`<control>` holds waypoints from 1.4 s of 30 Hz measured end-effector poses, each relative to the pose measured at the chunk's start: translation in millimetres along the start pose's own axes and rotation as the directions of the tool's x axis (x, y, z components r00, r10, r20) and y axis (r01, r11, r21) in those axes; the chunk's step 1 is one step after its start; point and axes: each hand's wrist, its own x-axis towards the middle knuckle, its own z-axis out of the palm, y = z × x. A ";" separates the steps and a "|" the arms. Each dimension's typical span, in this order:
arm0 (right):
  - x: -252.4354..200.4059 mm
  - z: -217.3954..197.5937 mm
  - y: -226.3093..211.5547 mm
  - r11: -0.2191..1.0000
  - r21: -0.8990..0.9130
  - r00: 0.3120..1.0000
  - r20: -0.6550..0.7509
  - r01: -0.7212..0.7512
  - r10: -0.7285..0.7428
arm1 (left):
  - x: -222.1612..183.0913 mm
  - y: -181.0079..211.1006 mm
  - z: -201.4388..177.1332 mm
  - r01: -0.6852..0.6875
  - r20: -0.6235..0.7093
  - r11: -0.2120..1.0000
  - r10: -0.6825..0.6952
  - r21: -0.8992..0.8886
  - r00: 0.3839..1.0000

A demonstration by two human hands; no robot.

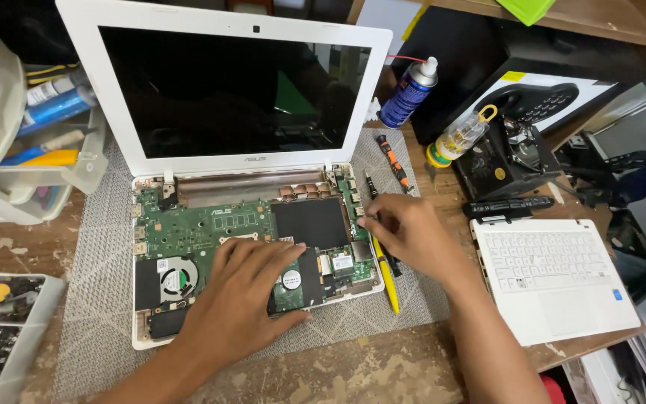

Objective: Repairing a laptop by installing or securing a hard drive using a screwdriver

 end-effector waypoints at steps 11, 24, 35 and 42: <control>-2.6 -0.1 -9.3 0.999 0.040 0.998 0.055 -0.021 0.019 | -1.1 5.5 -5.6 0.011 -0.109 0.993 -0.024 -0.120 0.994; -12.3 19.0 -26.1 0.827 0.554 0.928 0.250 0.099 -0.278 | -1.0 6.5 -8.0 -0.110 -0.242 0.982 0.071 -0.153 0.968; -23.2 43.2 -23.1 0.660 0.736 0.929 0.121 0.152 -0.349 | -0.1 12.9 -19.4 -0.046 -0.292 0.954 -0.044 -0.295 0.955; -21.1 45.9 -28.5 0.576 0.815 0.955 0.120 0.061 -0.271 | 12.7 10.2 -30.5 0.465 0.138 0.549 -0.532 -0.695 0.835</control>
